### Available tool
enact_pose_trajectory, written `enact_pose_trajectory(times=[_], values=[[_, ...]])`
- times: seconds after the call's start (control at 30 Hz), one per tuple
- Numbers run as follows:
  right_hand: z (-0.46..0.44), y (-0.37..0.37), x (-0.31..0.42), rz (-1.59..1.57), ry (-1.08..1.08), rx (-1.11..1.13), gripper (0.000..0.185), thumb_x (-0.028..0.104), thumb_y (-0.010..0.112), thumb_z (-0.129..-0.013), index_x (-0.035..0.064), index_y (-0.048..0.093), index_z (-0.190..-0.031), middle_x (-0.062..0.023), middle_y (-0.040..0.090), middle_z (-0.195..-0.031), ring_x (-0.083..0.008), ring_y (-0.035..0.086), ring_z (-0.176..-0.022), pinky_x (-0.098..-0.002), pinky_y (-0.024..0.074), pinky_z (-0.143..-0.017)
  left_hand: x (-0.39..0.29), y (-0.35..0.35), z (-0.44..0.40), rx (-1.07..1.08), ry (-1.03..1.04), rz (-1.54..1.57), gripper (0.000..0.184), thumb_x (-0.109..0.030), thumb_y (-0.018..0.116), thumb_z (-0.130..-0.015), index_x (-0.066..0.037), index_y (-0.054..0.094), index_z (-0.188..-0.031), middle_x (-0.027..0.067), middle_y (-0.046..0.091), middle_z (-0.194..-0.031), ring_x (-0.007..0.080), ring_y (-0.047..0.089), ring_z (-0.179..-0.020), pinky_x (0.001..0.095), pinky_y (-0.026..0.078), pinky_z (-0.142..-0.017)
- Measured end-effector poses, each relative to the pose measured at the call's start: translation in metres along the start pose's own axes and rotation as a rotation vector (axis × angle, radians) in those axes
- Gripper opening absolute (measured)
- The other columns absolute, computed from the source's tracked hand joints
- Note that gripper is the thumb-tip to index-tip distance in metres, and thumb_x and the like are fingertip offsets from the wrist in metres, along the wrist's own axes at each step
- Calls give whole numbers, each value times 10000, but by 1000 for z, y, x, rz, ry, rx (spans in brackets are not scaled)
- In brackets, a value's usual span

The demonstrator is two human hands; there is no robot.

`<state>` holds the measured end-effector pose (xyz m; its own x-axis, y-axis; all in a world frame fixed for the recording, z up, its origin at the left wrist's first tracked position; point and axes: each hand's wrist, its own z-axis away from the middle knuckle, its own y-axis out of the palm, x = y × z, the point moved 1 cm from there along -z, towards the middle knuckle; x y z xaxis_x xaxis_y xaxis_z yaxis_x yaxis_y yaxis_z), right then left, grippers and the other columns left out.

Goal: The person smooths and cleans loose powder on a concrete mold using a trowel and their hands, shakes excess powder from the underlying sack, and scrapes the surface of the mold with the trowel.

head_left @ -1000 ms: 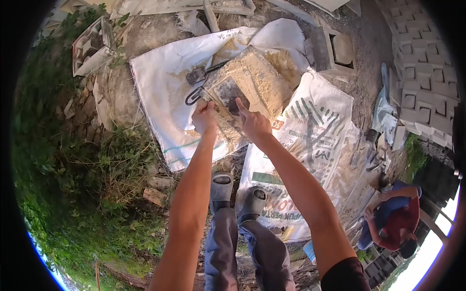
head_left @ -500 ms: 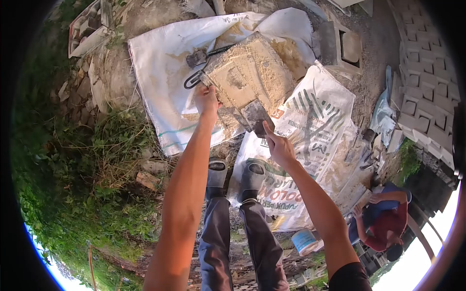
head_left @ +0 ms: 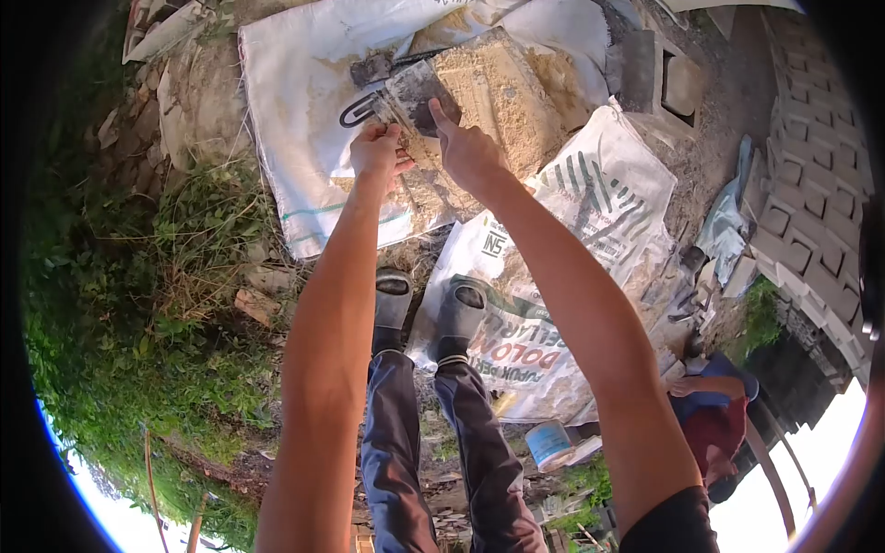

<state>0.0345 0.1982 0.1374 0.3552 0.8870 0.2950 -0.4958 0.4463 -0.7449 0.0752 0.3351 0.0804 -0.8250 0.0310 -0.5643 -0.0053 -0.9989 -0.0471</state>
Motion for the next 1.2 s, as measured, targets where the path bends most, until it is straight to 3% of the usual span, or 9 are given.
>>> enact_pose_trajectory(times=[0.17, 0.33, 0.47, 0.6, 0.7, 0.73, 0.8, 0.87, 1.2], values=[[25, 33, -10, -54, -24, -60, 556, 289, 391, -989, 257, 153, -1490, -211, 601, -628, -364, 637, -585, -466, 529, -528, 5, -3, -7, 27, 11, 5, 213, -196, 599, -921, -35, 585, -1059, 54, 563, -913, 200, 574, -733, 396, 596, -664], [75, 46, -43, -32, 10, 19, 589, 266, 407, -980, 267, 120, -1495, -195, 611, -651, -350, 642, -601, -459, 535, -557, 8, -2, -12, 23, 23, -9, 180, -188, 600, -920, -43, 580, -1024, 46, 557, -912, 197, 570, -722, 408, 596, -667], [94, 47, -46, -27, 58, 122, 639, 245, 439, -965, 269, 89, -1499, -187, 627, -703, -336, 648, -625, -450, 539, -578, 8, 7, -7, -85, 67, -18, 124, -139, 633, -888, -43, 590, -952, 23, 565, -777, 122, 520, -552, 358, 568, -490], [95, 34, -58, -274, -79, -185, 519, 225, 470, -968, 281, 299, -1455, -173, 560, -537, -316, 575, -454, -427, 465, -462, 5, 6, -9, -143, 53, -58, 109, -124, 622, -889, -32, 592, -939, 22, 557, -744, 126, 519, -530, 363, 560, -463], [49, 4, -39, -336, -76, -339, 447, 212, 445, -986, 161, 379, -1425, -71, 495, -446, -155, 428, -332, -337, 347, -328, 2, 5, 0, -111, 37, 31, 126, -139, 628, -891, -30, 595, -946, 33, 568, -760, 146, 551, -584, 370, 573, -493], [30, -8, -28, -308, -31, -269, 470, 210, 418, -982, 169, 323, -1440, -113, 534, -501, -273, 541, -409, -410, 457, -407, 2, 1, -1, -119, 33, 23, 126, -139, 628, -891, -30, 595, -946, 33, 568, -760, 146, 551, -584, 370, 573, -493], [14, -13, -5, -228, 17, -170, 509, 222, 416, -979, 195, 265, -1464, -140, 584, -583, -289, 599, -489, -411, 501, -464, 1, 0, -3, -56, 3, -38, 278, -165, 615, -905, -16, 570, -1136, 59, 574, -915, 185, 561, -702, 409, 607, -644], [3, 11, 2, 39, -74, -33, 548, 230, 414, -976, 239, 202, -1482, -158, 620, -667, -305, 645, -582, -420, 540, -541, 2, 0, -1, -40, 7, 9, 281, -169, 614, -906, -12, 570, -1135, 61, 571, -924, 188, 564, -709, 401, 608, -634], [131, 87, -86, 26, 77, 108, 646, 258, 441, -974, 377, 59, -1482, -158, 624, -711, -325, 656, -663, -445, 538, -591, 14, 4, -5, -13, 15, -13, 232, -220, 598, -919, -63, 595, -1090, 40, 560, -919, 185, 557, -706, 370, 596, -603]])
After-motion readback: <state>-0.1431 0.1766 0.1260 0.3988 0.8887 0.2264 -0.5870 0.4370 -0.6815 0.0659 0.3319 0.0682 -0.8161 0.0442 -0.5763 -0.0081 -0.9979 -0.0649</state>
